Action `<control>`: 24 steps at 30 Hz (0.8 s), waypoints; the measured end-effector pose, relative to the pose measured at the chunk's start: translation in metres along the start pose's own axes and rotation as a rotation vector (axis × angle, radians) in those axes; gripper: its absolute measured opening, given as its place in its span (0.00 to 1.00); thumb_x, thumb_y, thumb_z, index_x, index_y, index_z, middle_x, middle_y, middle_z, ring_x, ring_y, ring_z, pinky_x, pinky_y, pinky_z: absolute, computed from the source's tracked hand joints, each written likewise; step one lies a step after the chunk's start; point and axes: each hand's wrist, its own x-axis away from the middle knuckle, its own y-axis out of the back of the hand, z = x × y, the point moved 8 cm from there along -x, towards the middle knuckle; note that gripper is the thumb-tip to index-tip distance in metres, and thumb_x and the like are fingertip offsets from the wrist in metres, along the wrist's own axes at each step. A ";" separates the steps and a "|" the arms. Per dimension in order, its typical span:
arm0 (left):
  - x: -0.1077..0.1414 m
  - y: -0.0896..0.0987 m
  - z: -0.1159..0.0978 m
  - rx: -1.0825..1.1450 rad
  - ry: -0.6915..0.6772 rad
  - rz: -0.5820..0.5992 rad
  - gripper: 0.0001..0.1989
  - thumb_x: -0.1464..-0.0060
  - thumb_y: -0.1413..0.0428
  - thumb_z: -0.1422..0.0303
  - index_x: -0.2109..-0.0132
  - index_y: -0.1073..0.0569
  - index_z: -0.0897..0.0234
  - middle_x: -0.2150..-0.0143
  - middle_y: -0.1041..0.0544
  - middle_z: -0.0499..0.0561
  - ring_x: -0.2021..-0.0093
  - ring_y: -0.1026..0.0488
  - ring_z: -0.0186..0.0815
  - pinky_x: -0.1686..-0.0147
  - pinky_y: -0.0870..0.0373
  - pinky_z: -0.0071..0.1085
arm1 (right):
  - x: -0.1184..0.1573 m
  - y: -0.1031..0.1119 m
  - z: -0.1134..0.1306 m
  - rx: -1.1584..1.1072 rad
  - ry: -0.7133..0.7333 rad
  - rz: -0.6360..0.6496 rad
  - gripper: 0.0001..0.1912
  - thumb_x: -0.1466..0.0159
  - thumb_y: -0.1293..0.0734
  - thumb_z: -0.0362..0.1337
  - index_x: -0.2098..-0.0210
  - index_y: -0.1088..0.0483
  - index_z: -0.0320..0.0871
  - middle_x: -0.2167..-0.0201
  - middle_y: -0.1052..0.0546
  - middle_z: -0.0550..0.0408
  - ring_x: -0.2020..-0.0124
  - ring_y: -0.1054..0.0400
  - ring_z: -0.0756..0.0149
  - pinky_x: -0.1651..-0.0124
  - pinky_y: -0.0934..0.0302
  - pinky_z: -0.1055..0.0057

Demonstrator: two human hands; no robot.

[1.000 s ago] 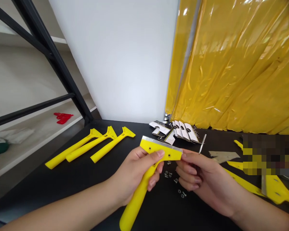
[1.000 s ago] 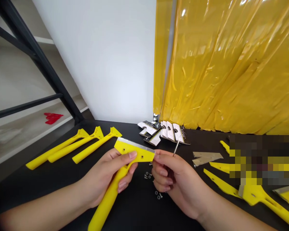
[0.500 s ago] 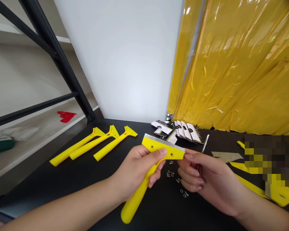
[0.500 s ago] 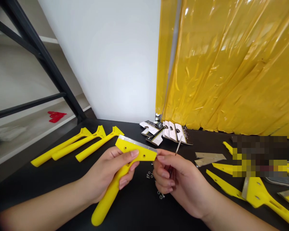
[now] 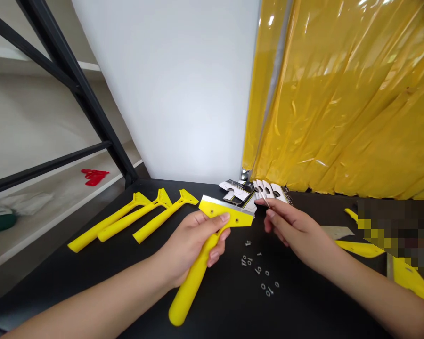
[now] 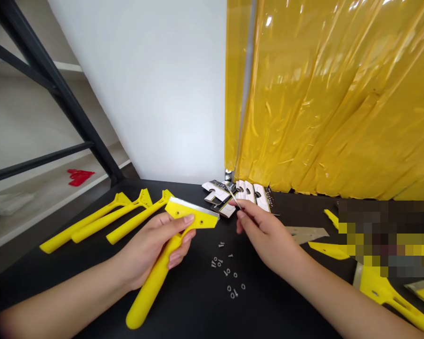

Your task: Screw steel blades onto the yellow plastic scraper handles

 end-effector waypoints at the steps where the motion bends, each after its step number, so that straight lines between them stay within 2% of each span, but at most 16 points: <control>1: 0.000 0.000 0.000 0.016 0.005 -0.001 0.23 0.34 0.43 0.53 0.72 0.31 0.64 0.83 0.34 0.45 0.84 0.41 0.25 0.81 0.45 0.22 | 0.000 0.003 0.000 0.110 0.016 -0.028 0.18 0.25 0.38 0.50 0.40 0.34 0.51 0.67 0.29 0.57 0.67 0.37 0.62 0.64 0.41 0.65; 3: -0.001 -0.001 0.000 0.056 0.013 -0.012 0.21 0.34 0.42 0.55 0.71 0.31 0.64 0.83 0.34 0.45 0.83 0.41 0.25 0.81 0.45 0.22 | 0.002 0.008 0.002 0.206 0.048 -0.092 0.16 0.26 0.36 0.49 0.43 0.35 0.52 0.67 0.27 0.58 0.65 0.35 0.62 0.61 0.41 0.65; 5: -0.001 -0.001 0.000 0.092 0.018 -0.022 0.20 0.34 0.42 0.56 0.70 0.31 0.64 0.83 0.35 0.43 0.83 0.43 0.25 0.81 0.44 0.22 | 0.004 0.014 0.005 0.162 0.053 -0.138 0.13 0.27 0.34 0.50 0.50 0.34 0.51 0.66 0.26 0.58 0.66 0.35 0.63 0.63 0.41 0.66; 8: 0.000 0.000 0.000 0.114 0.030 -0.020 0.20 0.34 0.41 0.56 0.71 0.31 0.64 0.83 0.37 0.42 0.83 0.45 0.24 0.81 0.44 0.21 | 0.006 0.025 0.009 0.043 0.036 -0.197 0.15 0.30 0.31 0.53 0.57 0.30 0.49 0.71 0.26 0.58 0.69 0.34 0.64 0.67 0.40 0.68; 11: -0.001 0.001 0.001 0.100 0.034 -0.017 0.21 0.34 0.41 0.55 0.71 0.31 0.64 0.83 0.38 0.42 0.83 0.45 0.24 0.81 0.43 0.22 | 0.011 0.034 0.019 0.065 0.057 -0.273 0.17 0.31 0.32 0.55 0.60 0.27 0.48 0.73 0.27 0.58 0.71 0.34 0.64 0.68 0.40 0.68; 15: -0.004 0.003 0.005 0.093 0.033 -0.020 0.22 0.35 0.41 0.55 0.72 0.31 0.64 0.83 0.38 0.42 0.83 0.45 0.24 0.81 0.44 0.22 | 0.022 0.022 0.035 0.240 0.160 -0.219 0.17 0.28 0.35 0.53 0.65 0.27 0.48 0.75 0.29 0.58 0.72 0.36 0.65 0.69 0.42 0.69; 20: -0.006 0.003 0.012 0.083 0.067 -0.024 0.22 0.36 0.40 0.54 0.72 0.30 0.64 0.83 0.38 0.42 0.83 0.45 0.25 0.82 0.45 0.22 | 0.031 0.009 0.046 0.392 0.274 -0.154 0.15 0.26 0.37 0.48 0.65 0.28 0.48 0.73 0.27 0.57 0.71 0.35 0.65 0.68 0.41 0.68; 24: -0.006 0.003 0.013 0.083 0.074 -0.038 0.21 0.36 0.40 0.54 0.71 0.30 0.64 0.83 0.38 0.42 0.84 0.45 0.25 0.82 0.45 0.22 | 0.029 0.012 0.045 0.428 0.263 -0.168 0.16 0.26 0.38 0.49 0.66 0.28 0.48 0.74 0.28 0.58 0.72 0.35 0.64 0.69 0.42 0.67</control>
